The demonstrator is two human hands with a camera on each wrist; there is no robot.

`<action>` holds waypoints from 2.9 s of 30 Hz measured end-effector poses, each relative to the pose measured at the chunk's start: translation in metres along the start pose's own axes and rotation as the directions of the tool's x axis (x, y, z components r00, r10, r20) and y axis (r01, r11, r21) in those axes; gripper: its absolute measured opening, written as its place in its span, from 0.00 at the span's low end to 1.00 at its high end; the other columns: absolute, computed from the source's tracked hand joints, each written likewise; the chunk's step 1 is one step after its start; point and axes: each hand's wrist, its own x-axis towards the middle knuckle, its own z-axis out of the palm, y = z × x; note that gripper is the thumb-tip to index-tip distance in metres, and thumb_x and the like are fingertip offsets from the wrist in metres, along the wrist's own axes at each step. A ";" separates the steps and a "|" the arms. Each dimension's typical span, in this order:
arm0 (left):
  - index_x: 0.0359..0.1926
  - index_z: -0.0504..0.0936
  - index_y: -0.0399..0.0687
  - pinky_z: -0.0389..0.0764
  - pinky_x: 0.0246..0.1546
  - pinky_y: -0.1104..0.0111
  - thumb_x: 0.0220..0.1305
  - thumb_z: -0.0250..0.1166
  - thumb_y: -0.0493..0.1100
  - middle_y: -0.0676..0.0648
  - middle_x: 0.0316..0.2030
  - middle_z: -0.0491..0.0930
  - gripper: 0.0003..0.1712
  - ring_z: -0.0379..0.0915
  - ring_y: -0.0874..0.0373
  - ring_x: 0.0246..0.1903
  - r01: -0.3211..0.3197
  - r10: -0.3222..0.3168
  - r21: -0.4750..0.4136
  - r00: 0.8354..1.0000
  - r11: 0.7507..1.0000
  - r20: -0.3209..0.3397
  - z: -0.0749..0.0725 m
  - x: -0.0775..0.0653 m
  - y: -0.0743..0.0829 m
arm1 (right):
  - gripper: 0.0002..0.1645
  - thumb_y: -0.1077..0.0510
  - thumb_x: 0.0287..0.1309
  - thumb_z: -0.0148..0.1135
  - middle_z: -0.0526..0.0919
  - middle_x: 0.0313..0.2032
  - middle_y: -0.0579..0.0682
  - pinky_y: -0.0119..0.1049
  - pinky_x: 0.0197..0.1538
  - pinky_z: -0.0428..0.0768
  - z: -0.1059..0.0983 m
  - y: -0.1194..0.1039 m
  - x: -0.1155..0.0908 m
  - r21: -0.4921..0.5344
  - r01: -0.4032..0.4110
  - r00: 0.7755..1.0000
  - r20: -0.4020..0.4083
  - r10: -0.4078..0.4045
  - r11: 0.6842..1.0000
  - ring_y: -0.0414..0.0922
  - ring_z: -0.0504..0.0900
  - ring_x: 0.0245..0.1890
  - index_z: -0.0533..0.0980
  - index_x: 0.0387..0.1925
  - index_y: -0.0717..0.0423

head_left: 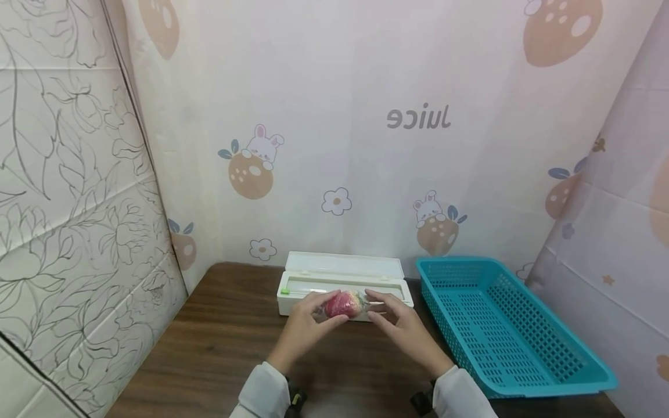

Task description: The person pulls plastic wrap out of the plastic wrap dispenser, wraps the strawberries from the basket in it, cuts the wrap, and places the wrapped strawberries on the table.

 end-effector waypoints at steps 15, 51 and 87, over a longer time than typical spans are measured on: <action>0.62 0.81 0.61 0.82 0.43 0.67 0.59 0.71 0.61 0.58 0.47 0.80 0.31 0.75 0.62 0.44 -0.011 0.013 -0.053 0.999 0.999 0.031 -0.008 -0.001 0.014 | 0.27 0.56 0.62 0.69 0.80 0.55 0.48 0.34 0.48 0.83 0.012 -0.010 -0.001 0.128 0.065 0.997 -0.060 -0.058 0.990 0.43 0.84 0.49 0.77 0.63 0.50; 0.60 0.82 0.58 0.80 0.38 0.69 0.54 0.76 0.56 0.61 0.42 0.77 0.31 0.74 0.64 0.40 -0.124 0.124 -0.004 0.992 0.992 0.011 -0.013 0.000 0.006 | 0.32 0.49 0.69 0.62 0.75 0.64 0.49 0.43 0.58 0.78 0.018 -0.016 -0.003 -0.158 0.118 0.992 -0.015 -0.122 0.980 0.46 0.75 0.63 0.68 0.72 0.47; 0.60 0.82 0.59 0.80 0.46 0.66 0.55 0.76 0.55 0.59 0.45 0.79 0.31 0.75 0.61 0.45 -0.045 0.049 -0.120 0.998 0.992 0.031 -0.004 -0.004 0.012 | 0.36 0.54 0.62 0.71 0.75 0.63 0.61 0.37 0.55 0.80 0.022 -0.012 -0.001 0.325 -0.232 0.972 0.126 0.201 0.917 0.54 0.77 0.61 0.70 0.69 0.57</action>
